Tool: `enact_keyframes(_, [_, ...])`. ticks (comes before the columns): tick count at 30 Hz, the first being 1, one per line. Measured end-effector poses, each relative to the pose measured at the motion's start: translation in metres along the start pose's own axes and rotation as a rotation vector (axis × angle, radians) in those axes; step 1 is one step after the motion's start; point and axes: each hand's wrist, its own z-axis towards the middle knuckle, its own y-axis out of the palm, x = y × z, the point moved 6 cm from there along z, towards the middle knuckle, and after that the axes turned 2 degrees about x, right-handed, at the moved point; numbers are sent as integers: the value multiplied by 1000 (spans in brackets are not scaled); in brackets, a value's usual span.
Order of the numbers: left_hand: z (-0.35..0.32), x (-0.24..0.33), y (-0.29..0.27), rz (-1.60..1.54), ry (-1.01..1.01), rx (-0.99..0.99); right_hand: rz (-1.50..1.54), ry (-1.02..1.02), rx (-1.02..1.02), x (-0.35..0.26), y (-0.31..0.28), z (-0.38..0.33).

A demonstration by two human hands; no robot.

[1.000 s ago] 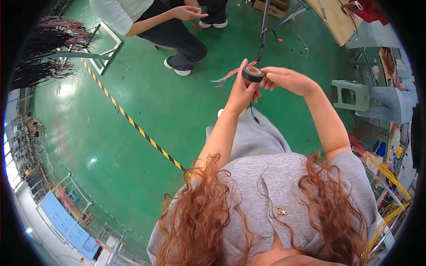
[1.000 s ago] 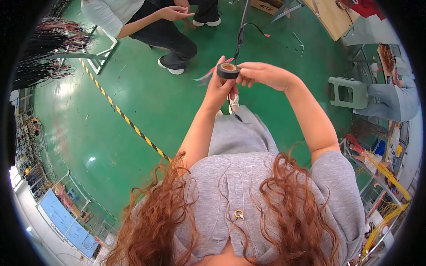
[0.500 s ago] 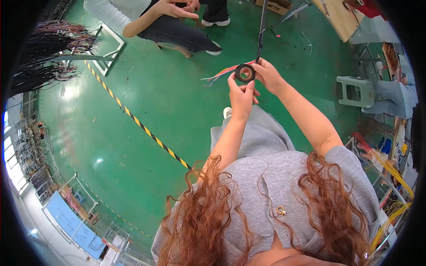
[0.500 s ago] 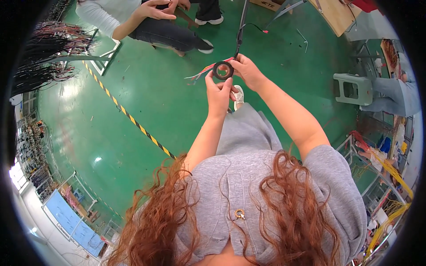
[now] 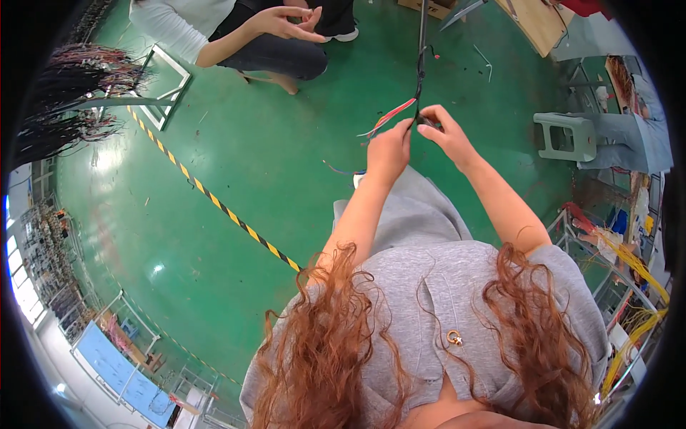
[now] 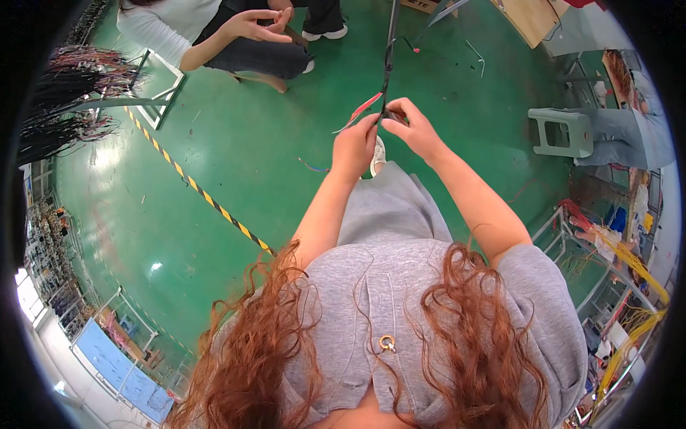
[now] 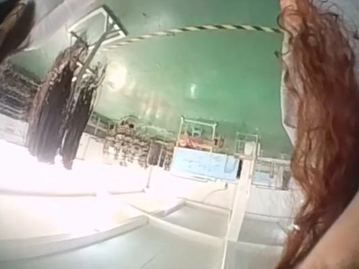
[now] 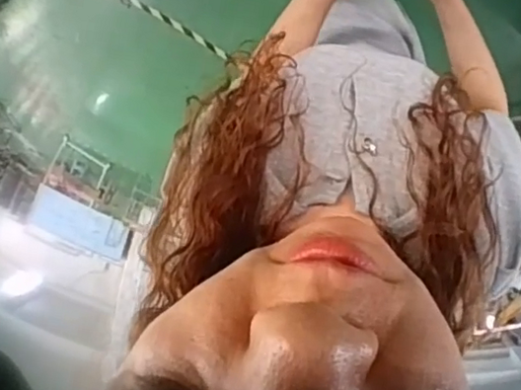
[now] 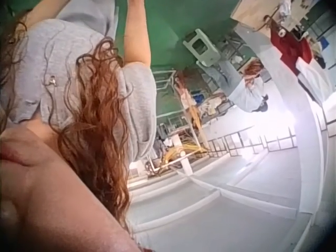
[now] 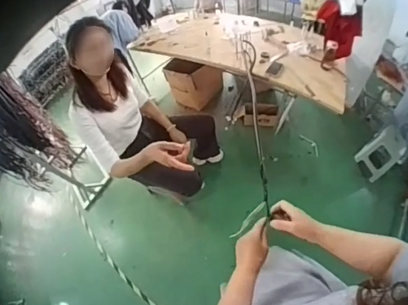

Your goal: Measuring and wrapping electrical wire bundles with black adhesive tape at a factory workbench.

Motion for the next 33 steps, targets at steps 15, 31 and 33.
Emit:
enact_keyframes(15, [-13,-13,26,-325,-290,-61,61,367,14,38,-8,38])
enact_keyframes(31, [-26,-2,48,-361,-198,6,-393,336,-113,1,-19,21])
enact_keyframes(33, [-26,-10,50,-392,-213,-34,-538,180,29,15,-15,23])
